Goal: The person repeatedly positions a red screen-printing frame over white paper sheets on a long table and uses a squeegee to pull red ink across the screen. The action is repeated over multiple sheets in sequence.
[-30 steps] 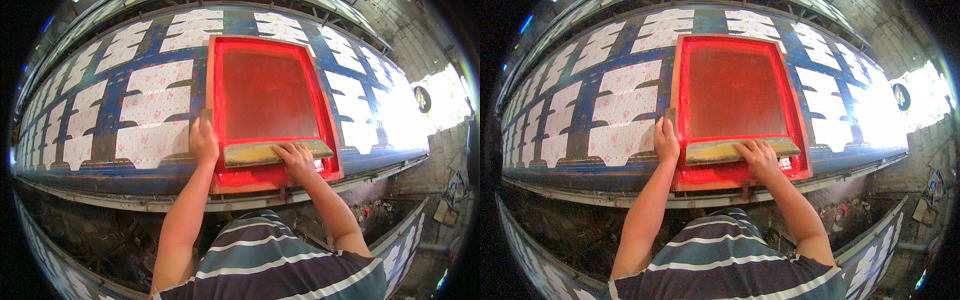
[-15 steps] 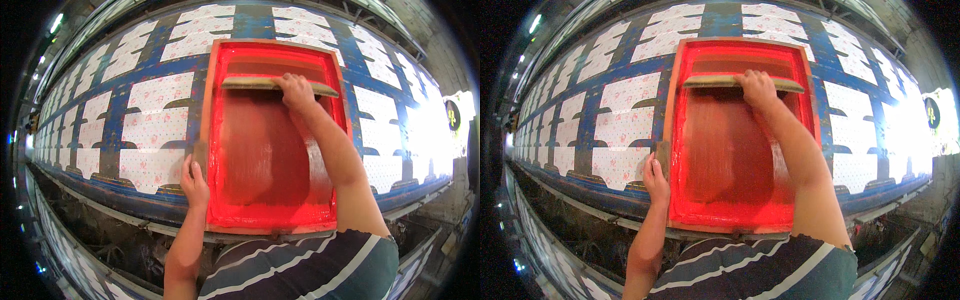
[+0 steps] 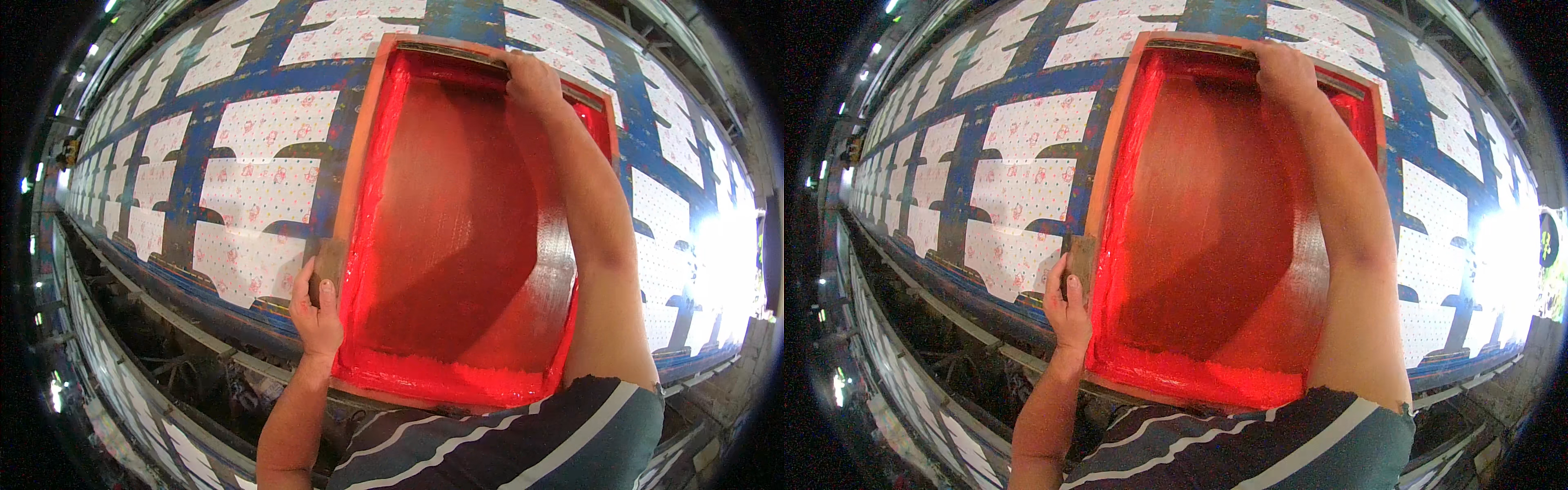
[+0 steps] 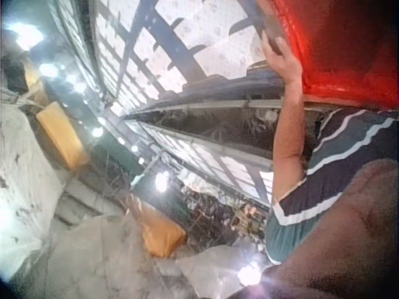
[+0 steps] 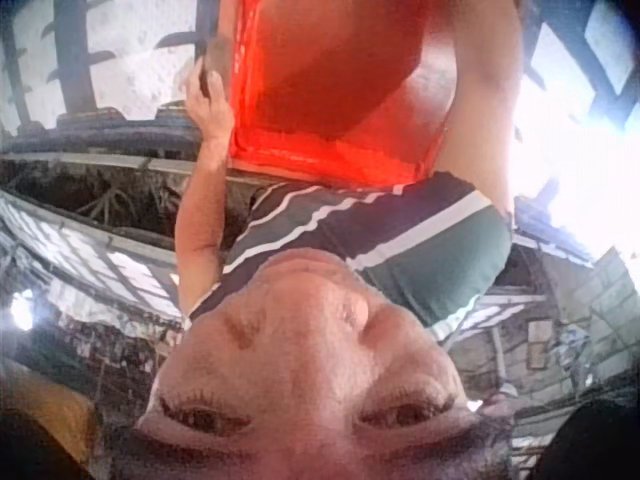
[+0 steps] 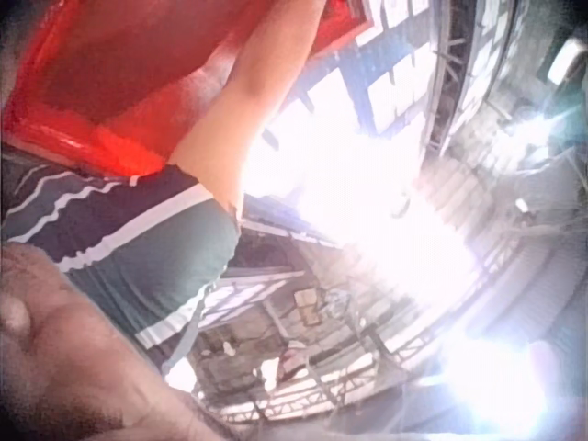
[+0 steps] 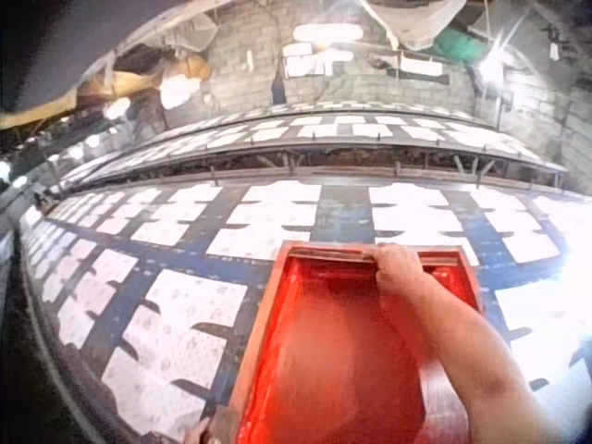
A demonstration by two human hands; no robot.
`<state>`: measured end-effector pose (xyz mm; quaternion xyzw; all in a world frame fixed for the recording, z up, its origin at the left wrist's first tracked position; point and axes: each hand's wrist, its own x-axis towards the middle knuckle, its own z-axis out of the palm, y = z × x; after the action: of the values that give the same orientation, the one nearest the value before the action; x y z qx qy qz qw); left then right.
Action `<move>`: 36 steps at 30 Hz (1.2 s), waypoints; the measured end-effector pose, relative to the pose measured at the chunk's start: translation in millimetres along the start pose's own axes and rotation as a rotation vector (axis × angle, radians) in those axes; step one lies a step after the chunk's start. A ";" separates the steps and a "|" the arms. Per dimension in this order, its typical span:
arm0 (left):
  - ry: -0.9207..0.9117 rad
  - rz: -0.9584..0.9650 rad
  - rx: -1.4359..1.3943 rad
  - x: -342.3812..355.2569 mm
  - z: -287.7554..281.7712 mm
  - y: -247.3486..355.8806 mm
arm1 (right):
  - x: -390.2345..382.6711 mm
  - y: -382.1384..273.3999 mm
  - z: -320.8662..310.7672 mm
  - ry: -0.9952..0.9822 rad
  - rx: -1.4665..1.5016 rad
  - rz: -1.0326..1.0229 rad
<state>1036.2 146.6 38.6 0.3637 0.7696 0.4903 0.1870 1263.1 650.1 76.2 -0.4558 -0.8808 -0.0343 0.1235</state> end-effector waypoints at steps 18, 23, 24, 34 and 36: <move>-0.021 -0.029 -0.049 2.3 -4.0 -6.1 | -45.3 -77.3 -36.1 -0.422 0.251 -0.777; -0.025 -0.014 -0.069 2.9 -5.0 -9.8 | -132.1 -182.1 -38.0 -0.112 0.270 -1.206; -0.026 -0.012 -0.060 2.6 -5.0 -8.9 | -143.2 -197.1 -42.1 -0.125 0.258 -1.254; -0.041 -0.007 -0.036 2.2 -6.4 -2.4 | -93.1 -91.5 -57.0 -0.389 -0.020 -0.957; -0.045 -0.008 -0.035 2.4 -5.9 -3.5 | -66.4 -43.3 -59.0 -0.454 0.011 -0.743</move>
<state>1029.6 143.8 38.3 0.3684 0.7578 0.4948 0.2126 1275.8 562.0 119.1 -0.1031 -0.9900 0.0292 -0.0915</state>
